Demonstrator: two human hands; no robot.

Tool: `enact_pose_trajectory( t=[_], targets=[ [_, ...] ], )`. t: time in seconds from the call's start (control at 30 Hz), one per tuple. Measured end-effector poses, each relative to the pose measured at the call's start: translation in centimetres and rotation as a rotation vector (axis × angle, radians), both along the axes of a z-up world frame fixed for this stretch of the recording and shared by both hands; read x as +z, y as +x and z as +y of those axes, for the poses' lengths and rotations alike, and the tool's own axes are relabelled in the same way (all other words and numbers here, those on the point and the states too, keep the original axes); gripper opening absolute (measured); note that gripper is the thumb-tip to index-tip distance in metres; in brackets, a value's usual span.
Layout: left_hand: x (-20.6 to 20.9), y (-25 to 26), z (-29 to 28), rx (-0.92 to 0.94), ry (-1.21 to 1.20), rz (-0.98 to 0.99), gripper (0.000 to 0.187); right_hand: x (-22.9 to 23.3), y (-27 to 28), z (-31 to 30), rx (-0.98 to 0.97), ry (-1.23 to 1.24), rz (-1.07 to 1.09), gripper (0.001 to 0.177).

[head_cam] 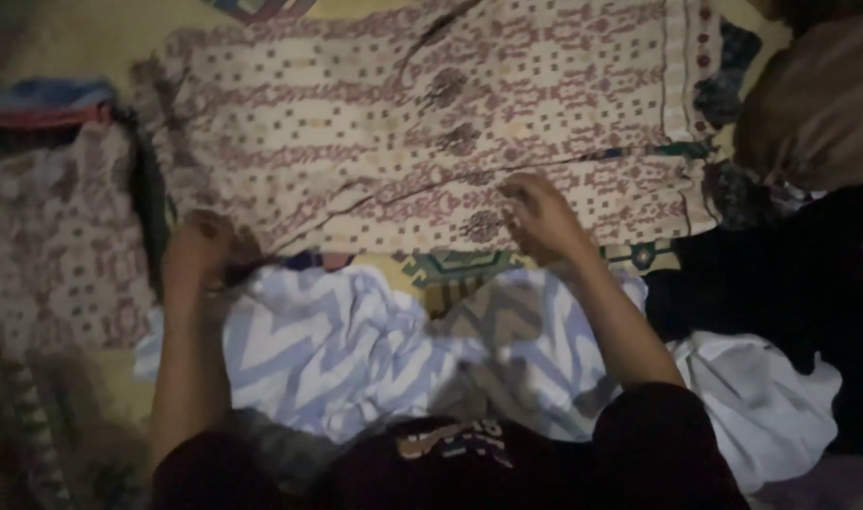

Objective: Folding a patterned piece of clothing on a carpeted floor.

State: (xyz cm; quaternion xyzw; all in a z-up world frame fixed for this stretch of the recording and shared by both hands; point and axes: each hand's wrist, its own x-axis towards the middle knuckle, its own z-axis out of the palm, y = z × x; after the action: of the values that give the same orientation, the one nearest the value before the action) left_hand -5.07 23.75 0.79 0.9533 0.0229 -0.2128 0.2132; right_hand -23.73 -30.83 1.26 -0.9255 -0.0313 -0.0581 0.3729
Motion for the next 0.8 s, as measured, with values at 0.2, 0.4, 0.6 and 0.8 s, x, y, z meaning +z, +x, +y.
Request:
enact_pose_trajectory(
  t=[0.2, 0.4, 0.6, 0.8],
  targets=[
    [-9.9, 0.2, 9.2, 0.602, -0.279, 0.224, 0.063, -1.4, 0.1, 13.3, 0.209, -0.035, 0.324, 0.026],
    [-11.8, 2.7, 5.7, 0.425, -0.470, 0.064, 0.076, 0.2, 1.0, 23.4, 0.248, -0.251, -0.047, 0.041],
    [-14.4, 4.3, 5.8, 0.253, -0.306, -0.038, 0.054, -4.0, 3.0, 25.1, 0.153, -0.253, 0.010, 0.031],
    [-4.9, 2.6, 4.6, 0.292, -0.474, -0.253, 0.044, -1.6, 2.3, 24.2, 0.216, -0.125, 0.099, 0.022]
  ],
)
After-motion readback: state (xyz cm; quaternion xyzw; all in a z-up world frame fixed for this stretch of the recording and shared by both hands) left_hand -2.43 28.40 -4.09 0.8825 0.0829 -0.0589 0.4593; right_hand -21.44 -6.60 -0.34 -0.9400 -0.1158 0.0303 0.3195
